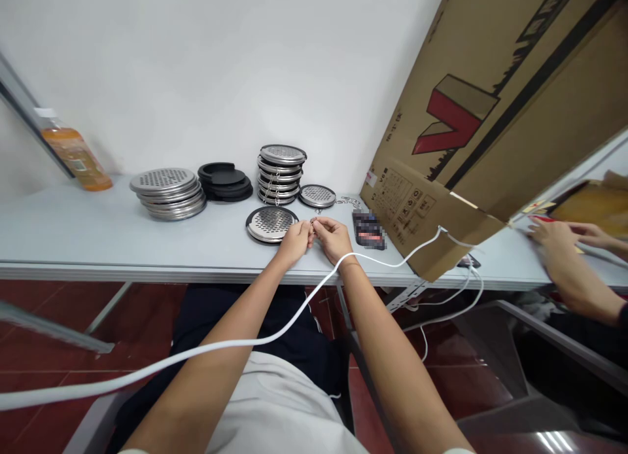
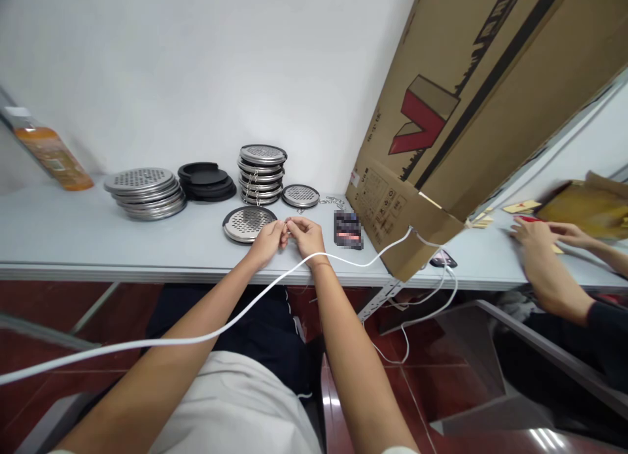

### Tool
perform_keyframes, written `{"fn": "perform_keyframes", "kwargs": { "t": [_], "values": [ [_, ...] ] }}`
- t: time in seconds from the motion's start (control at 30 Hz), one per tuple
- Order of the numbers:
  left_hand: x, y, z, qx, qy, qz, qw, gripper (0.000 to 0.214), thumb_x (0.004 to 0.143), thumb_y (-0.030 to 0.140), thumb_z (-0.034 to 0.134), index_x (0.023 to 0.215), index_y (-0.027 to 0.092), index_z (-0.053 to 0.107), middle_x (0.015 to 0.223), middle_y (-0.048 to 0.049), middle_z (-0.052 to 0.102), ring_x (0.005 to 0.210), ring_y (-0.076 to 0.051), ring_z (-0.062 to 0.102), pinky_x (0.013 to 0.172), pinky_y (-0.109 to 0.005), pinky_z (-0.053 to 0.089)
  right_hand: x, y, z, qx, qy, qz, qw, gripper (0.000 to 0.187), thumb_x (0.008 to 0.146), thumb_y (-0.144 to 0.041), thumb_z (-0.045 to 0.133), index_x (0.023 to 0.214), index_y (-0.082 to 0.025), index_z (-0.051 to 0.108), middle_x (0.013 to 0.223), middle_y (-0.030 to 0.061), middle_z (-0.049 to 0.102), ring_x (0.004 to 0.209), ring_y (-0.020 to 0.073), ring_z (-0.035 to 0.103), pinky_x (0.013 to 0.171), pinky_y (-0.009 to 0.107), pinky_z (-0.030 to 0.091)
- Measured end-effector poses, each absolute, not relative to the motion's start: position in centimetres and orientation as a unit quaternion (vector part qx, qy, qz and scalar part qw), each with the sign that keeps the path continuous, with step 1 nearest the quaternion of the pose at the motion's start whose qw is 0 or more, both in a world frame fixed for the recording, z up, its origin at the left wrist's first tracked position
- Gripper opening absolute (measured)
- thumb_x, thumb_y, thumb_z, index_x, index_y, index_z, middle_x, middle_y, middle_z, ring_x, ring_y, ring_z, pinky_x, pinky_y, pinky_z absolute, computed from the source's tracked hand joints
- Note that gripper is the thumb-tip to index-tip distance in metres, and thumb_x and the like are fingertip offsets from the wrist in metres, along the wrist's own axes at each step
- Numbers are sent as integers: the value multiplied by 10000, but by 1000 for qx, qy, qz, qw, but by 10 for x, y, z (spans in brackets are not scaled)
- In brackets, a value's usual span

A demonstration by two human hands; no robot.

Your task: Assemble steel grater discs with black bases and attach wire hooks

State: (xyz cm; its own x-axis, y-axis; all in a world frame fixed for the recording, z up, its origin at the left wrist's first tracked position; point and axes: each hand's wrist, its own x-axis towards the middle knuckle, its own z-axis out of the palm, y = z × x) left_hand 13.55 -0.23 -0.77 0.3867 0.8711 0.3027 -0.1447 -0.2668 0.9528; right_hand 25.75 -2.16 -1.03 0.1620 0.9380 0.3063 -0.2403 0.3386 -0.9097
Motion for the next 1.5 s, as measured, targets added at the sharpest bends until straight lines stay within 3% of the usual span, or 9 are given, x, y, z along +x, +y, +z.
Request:
{"fn": "perform_keyframes", "kwargs": {
  "t": [0.4, 0.6, 0.87, 1.03, 1.1, 1.17, 1.23, 1.33, 1.5],
  "values": [
    [134, -8, -1, 645, 276, 456, 547, 384, 953, 445, 444, 673, 183, 465, 537, 32, 487, 451, -83, 464, 471, -211, 370, 255, -27, -3, -399, -399, 388, 729, 279, 624, -368, 833, 768, -166, 704, 712, 6, 696, 648, 125, 639, 675, 273, 566],
    [131, -15, 3, 762, 272, 391, 440, 384, 952, 394, 428, 646, 179, 515, 499, 29, 503, 447, -100, 465, 514, -231, 371, 258, -30, 4, -363, -343, 462, 733, 256, 619, -315, 847, 722, -179, 657, 723, -2, 677, 605, 103, 599, 555, 225, 523],
    [130, -23, 6, 719, 298, 415, 471, 470, 971, 466, 352, 675, 167, 562, 545, -4, 542, 478, -120, 517, 514, -241, 404, 261, -29, 4, -354, -298, 481, 745, 273, 700, -348, 809, 757, -196, 589, 702, 9, 704, 537, 91, 602, 449, 173, 487],
    [87, -29, 34, 803, 328, 445, 225, 236, 906, 387, 542, 1008, 194, 633, 758, -28, 660, 714, -162, 608, 726, -266, 455, 265, -25, -2, -372, -262, 454, 766, 304, 652, -301, 847, 760, -174, 593, 662, 9, 700, 509, 65, 591, 423, 128, 464],
    [63, -15, 41, 827, 375, 398, 132, 480, 816, 509, 649, 1186, 205, 612, 1023, -103, 684, 1017, -263, 607, 932, -363, 426, 263, -24, -3, -382, -271, 443, 765, 313, 628, -266, 859, 775, -166, 601, 664, 13, 703, 502, 62, 590, 419, 125, 464],
    [41, 5, 40, 865, 406, 280, 93, 845, 640, 659, 743, 1345, 236, 547, 1356, -170, 544, 1322, -400, 408, 1078, -488, 305, 261, -24, -3, -395, -272, 437, 761, 315, 614, -229, 860, 786, -160, 605, 657, 18, 702, 520, 75, 617, 445, 134, 495],
    [27, 24, 33, 880, 434, 165, 102, 1039, 560, 734, 743, 1441, 261, 461, 1525, -179, 368, 1425, -468, 219, 1109, -563, 235, 259, -25, -2, -407, -270, 445, 751, 300, 612, -200, 849, 789, -153, 612, 650, 20, 696, 564, 98, 658, 503, 155, 543],
    [18, 36, 23, 886, 431, 151, 75, 973, 695, 763, 614, 1492, 245, 406, 1567, -157, 317, 1454, -427, 185, 1142, -529, 235, 257, -28, 1, -416, -271, 461, 735, 267, 601, -148, 820, 785, -140, 627, 673, 31, 697, 643, 130, 702, 603, 193, 591],
    [12, 29, 29, 886, 391, 240, 69, 733, 806, 705, 543, 1369, 237, 575, 1355, -111, 595, 1275, -367, 501, 1088, -476, 374, 256, -28, -2, -423, -332, 445, 716, 198, 614, -137, 735, 800, -136, 668, 686, 9, 686, 647, 122, 691, 605, 203, 576]
  ]
}}
